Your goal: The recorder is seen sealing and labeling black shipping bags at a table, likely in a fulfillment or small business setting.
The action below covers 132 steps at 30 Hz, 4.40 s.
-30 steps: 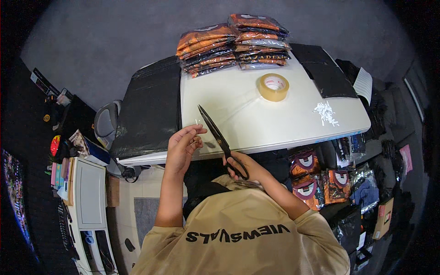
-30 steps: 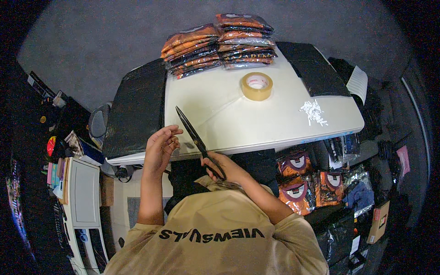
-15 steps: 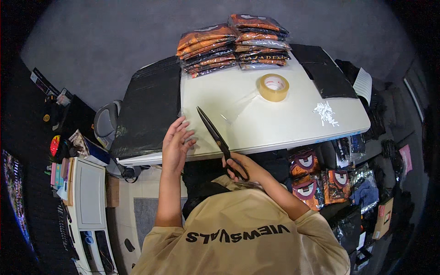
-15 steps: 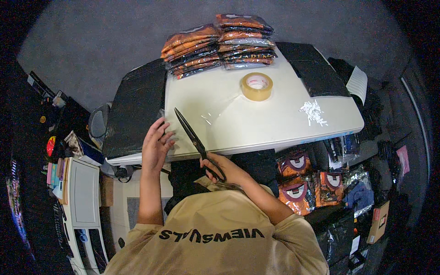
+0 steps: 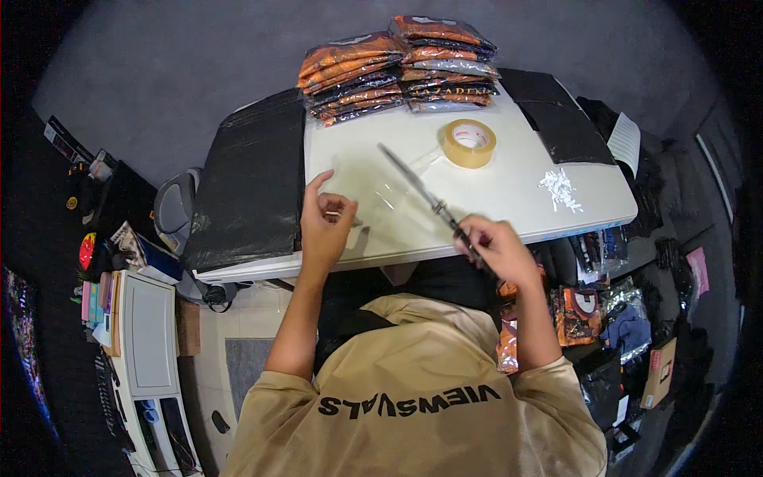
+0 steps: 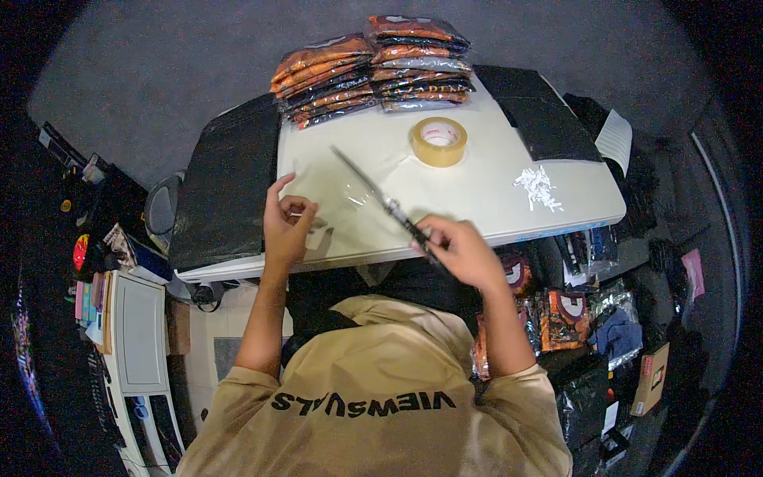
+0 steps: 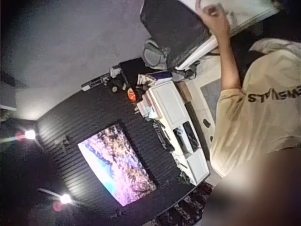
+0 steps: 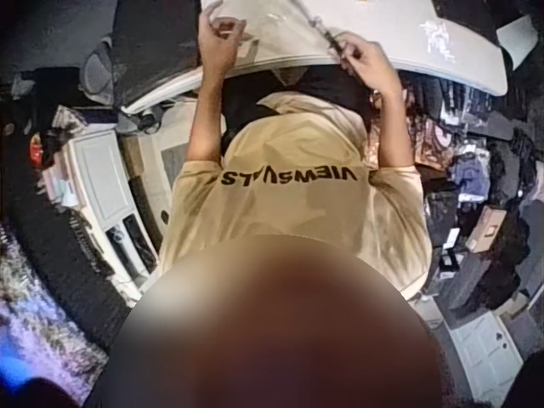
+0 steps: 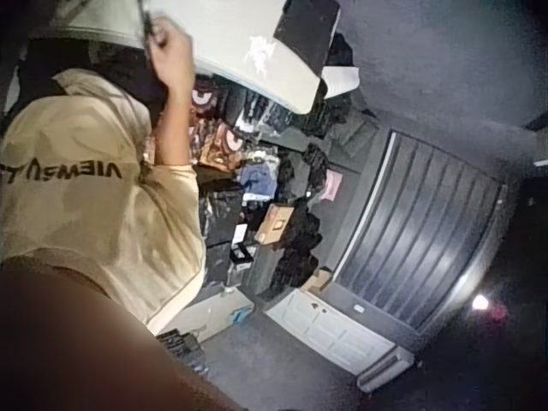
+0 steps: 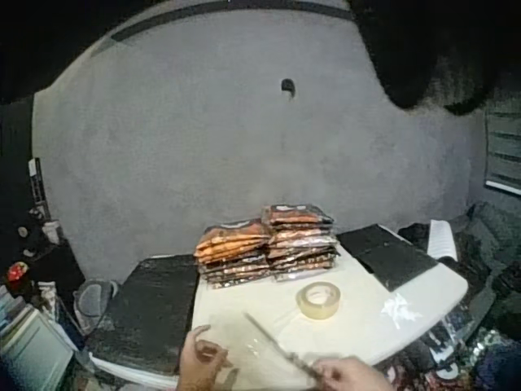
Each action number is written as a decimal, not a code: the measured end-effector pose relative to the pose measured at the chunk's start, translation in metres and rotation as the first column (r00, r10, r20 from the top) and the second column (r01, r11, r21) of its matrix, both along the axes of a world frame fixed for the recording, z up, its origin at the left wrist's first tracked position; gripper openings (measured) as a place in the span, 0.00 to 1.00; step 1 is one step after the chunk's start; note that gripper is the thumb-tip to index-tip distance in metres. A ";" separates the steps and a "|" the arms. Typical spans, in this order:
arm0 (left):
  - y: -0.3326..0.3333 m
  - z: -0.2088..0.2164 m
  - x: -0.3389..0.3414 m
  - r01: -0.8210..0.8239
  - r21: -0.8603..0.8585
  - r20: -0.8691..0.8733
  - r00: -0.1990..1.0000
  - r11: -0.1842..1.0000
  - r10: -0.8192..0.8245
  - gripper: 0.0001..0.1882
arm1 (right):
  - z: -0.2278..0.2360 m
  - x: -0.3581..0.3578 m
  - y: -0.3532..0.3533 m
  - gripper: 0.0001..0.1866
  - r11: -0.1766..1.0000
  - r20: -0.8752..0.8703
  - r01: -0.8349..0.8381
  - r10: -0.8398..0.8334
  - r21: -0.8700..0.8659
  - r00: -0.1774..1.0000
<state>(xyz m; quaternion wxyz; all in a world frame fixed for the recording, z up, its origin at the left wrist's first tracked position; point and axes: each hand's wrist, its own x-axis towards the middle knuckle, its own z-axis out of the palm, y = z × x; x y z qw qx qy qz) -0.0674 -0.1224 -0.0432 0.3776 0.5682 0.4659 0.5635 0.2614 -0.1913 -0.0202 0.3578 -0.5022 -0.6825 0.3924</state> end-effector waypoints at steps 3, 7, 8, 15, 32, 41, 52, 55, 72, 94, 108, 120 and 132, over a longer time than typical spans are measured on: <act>0.002 0.005 0.015 -0.004 -0.013 -0.060 0.998 1.000 0.003 0.34 | 0.031 0.020 0.008 0.14 0.993 0.290 0.077 -0.101 0.094 0.952; 0.008 0.006 0.017 -0.080 -0.047 -0.126 0.989 0.996 0.074 0.35 | 0.028 0.045 0.018 0.17 0.982 0.351 -0.044 -0.024 0.184 0.936; 0.012 0.008 0.017 -0.062 -0.072 -0.094 0.994 0.995 0.055 0.36 | 0.027 0.045 0.021 0.17 0.982 0.350 -0.042 -0.026 0.183 0.936; 0.022 0.021 0.026 0.049 0.008 -0.233 0.971 0.999 -0.046 0.38 | 0.025 0.031 0.043 0.19 0.939 0.454 -0.279 0.163 0.200 0.876; 0.030 0.010 0.026 0.262 -0.063 -0.178 0.947 0.963 -0.269 0.38 | 0.022 -0.021 0.072 0.26 0.909 0.306 -0.315 0.228 0.274 0.924; 0.027 0.006 0.025 0.281 -0.005 -0.038 0.959 0.960 -0.281 0.38 | -0.019 -0.095 0.078 0.14 0.940 0.032 0.061 -0.076 0.335 0.997; 0.029 0.010 0.026 0.333 0.045 -0.009 0.943 0.942 -0.332 0.39 | -0.013 -0.087 0.066 0.09 0.953 -0.094 0.124 -0.102 0.278 0.990; 0.034 0.012 0.027 0.295 0.103 0.003 0.955 0.950 -0.297 0.42 | -0.012 -0.082 0.065 0.07 0.960 -0.136 0.138 -0.107 0.242 0.985; 0.060 0.057 0.075 0.676 0.087 -0.410 0.694 0.732 -0.592 0.55 | -0.031 -0.045 0.064 0.04 0.995 -0.543 0.037 0.020 0.093 0.840; 0.072 0.060 0.078 0.638 0.229 -0.637 0.670 0.735 -0.382 0.42 | -0.007 -0.057 0.024 0.09 0.630 -0.089 0.179 -0.172 0.756 0.981; 0.067 0.065 0.072 0.631 0.187 -0.602 0.679 0.753 -0.420 0.47 | -0.006 -0.056 0.030 0.09 0.793 -0.085 0.201 -0.186 0.575 0.979; 0.063 0.084 0.062 0.610 0.231 -0.756 0.603 0.758 -0.255 0.55 | -0.028 -0.028 0.055 0.11 0.984 -0.587 0.167 -0.103 0.055 0.803; 0.074 0.082 0.039 0.455 0.314 -0.833 0.553 0.833 0.013 0.69 | -0.016 -0.045 0.046 0.12 0.986 -0.444 0.161 -0.132 0.030 0.886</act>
